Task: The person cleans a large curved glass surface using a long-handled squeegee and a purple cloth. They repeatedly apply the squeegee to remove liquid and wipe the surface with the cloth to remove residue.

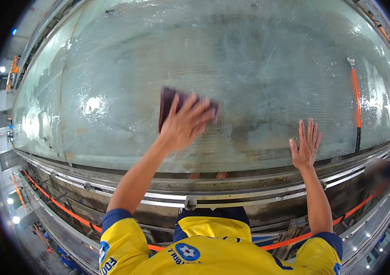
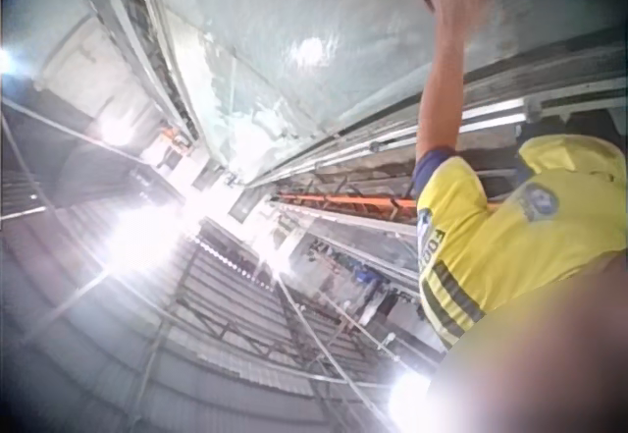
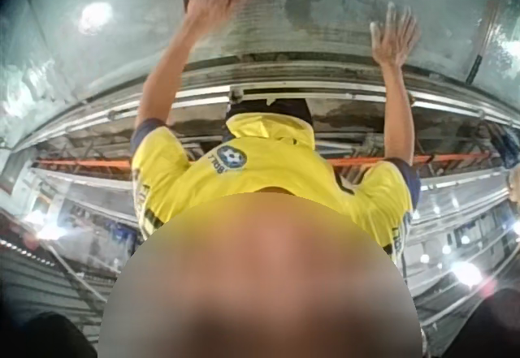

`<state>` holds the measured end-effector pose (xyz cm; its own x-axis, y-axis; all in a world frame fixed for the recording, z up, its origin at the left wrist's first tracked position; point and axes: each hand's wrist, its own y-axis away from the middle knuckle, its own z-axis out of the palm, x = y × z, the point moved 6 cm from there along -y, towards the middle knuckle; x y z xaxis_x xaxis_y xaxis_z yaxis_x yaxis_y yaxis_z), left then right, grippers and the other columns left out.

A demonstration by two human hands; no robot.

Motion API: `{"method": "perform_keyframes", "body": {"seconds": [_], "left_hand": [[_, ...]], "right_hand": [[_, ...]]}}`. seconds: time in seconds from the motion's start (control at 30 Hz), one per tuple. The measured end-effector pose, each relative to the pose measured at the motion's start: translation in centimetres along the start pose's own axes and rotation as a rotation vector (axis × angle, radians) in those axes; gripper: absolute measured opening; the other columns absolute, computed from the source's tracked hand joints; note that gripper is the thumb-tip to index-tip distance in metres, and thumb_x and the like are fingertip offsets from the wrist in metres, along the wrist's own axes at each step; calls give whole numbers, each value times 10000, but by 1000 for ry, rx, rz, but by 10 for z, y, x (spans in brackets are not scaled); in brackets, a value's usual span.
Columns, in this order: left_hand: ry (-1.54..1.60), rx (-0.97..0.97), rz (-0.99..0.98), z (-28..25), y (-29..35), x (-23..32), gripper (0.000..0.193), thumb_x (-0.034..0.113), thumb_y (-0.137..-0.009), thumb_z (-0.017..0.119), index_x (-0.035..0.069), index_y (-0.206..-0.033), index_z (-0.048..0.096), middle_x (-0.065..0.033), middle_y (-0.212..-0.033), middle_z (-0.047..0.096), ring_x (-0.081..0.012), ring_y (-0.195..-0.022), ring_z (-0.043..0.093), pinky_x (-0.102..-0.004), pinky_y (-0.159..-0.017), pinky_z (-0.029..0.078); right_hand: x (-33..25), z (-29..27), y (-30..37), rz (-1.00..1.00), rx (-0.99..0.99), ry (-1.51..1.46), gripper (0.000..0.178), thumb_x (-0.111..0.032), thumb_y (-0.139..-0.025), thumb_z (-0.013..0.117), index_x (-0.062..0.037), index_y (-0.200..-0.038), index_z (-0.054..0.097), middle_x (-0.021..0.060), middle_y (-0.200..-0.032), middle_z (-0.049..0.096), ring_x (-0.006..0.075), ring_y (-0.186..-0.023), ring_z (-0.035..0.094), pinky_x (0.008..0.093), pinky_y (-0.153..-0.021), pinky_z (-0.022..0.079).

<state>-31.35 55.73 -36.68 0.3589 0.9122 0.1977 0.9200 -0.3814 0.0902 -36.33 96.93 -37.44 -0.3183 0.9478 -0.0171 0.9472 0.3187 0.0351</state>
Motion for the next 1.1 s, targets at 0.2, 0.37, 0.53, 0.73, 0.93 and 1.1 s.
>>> {"method": "perform_keyframes", "body": {"seconds": [0.2,0.37,0.53,0.73,0.93,1.1], "left_hand": [[-114,245,-64,19,-97,63,551,465,-1066,302,263,-1578,326,-10,-1674,212,-310,-1546,149,-614,-1220,91],[-28,-94,218,30,4,52,561,485,-1060,295,307,-1592,294,42,-1688,170,-305,-1554,122,-605,-1231,63],[-315,258,-255,-2,-73,-50,549,479,-1056,321,333,-1584,306,22,-1694,138,-306,-1555,121,-632,-1221,96],[-142,-70,279,23,-2,31,542,482,-1055,298,328,-1573,335,5,-1687,169,-312,-1552,134,-662,-1205,91],[-212,272,4,4,-103,10,538,454,-1061,296,285,-1568,357,-3,-1669,233,-318,-1541,162,-660,-1198,93],[-86,-76,342,13,1,26,524,394,-1046,354,285,-1557,381,1,-1664,242,-321,-1533,174,-659,-1196,111]], "right_hand": [[1,-2,-4,-7,8,-26,696,-531,-993,443,-283,-1613,246,79,-1690,148,357,-1549,129,584,-1233,43],[10,-1,4,17,21,18,690,-549,-989,449,-292,-1604,271,57,-1688,167,340,-1547,150,566,-1241,65],[-9,-1,-8,-23,68,3,698,-565,-979,457,-297,-1600,282,44,-1683,185,333,-1544,162,559,-1247,80],[6,3,4,44,73,15,716,-571,-966,472,-305,-1601,274,36,-1683,187,327,-1545,160,559,-1249,78],[-8,-1,-7,7,67,18,730,-561,-958,487,-304,-1604,264,29,-1685,186,317,-1547,159,552,-1250,81],[10,2,5,34,103,30,715,-534,-961,489,-299,-1601,274,25,-1685,188,310,-1548,159,543,-1251,84]]}}
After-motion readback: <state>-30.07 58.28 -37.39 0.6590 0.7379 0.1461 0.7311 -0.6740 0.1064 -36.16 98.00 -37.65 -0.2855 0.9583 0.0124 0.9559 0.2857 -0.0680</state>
